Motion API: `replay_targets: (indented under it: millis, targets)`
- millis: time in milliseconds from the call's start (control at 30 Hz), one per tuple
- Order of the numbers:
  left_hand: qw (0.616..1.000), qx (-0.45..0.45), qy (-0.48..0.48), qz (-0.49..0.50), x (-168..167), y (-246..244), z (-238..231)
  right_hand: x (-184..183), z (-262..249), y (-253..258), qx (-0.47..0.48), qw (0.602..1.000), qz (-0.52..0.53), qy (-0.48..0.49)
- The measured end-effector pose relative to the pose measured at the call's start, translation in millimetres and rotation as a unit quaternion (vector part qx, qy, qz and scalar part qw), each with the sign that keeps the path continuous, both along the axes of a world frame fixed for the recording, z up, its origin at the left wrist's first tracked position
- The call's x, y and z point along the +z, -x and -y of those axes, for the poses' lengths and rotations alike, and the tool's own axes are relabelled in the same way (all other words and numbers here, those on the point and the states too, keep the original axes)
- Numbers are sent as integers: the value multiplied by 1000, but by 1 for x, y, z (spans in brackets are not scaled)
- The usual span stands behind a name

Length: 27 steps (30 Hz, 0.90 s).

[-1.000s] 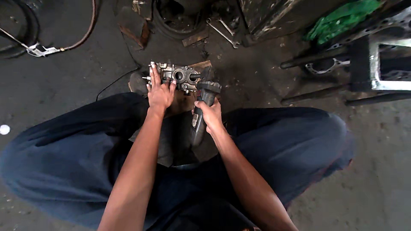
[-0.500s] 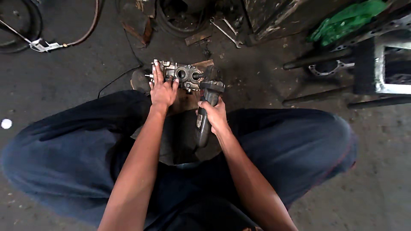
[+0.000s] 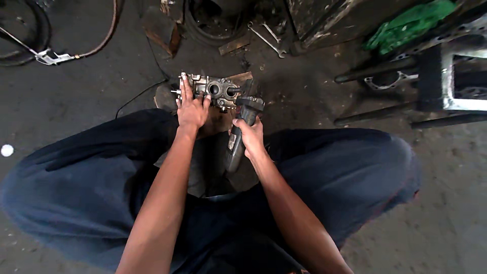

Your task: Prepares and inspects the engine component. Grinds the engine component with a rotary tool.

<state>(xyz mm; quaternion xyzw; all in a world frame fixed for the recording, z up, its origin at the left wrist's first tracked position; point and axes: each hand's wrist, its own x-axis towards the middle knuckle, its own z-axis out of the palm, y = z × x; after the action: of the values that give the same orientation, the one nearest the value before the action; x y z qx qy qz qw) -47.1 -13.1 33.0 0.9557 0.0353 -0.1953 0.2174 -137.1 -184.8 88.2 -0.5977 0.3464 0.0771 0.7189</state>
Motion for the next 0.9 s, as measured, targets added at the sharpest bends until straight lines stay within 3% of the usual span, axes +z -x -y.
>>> replay_targets:
  millis: [200,533,900]
  targets:
    - [1000,2,7,10,-1,-2,1,-9,0,-3,11,1000,8,7]
    - [1000,10,14,5,1,0,1,6,6,3,29,998,2,51]
    - [1000,3,1,5,0,-1,1,17,12,9,24,1000,5,16]
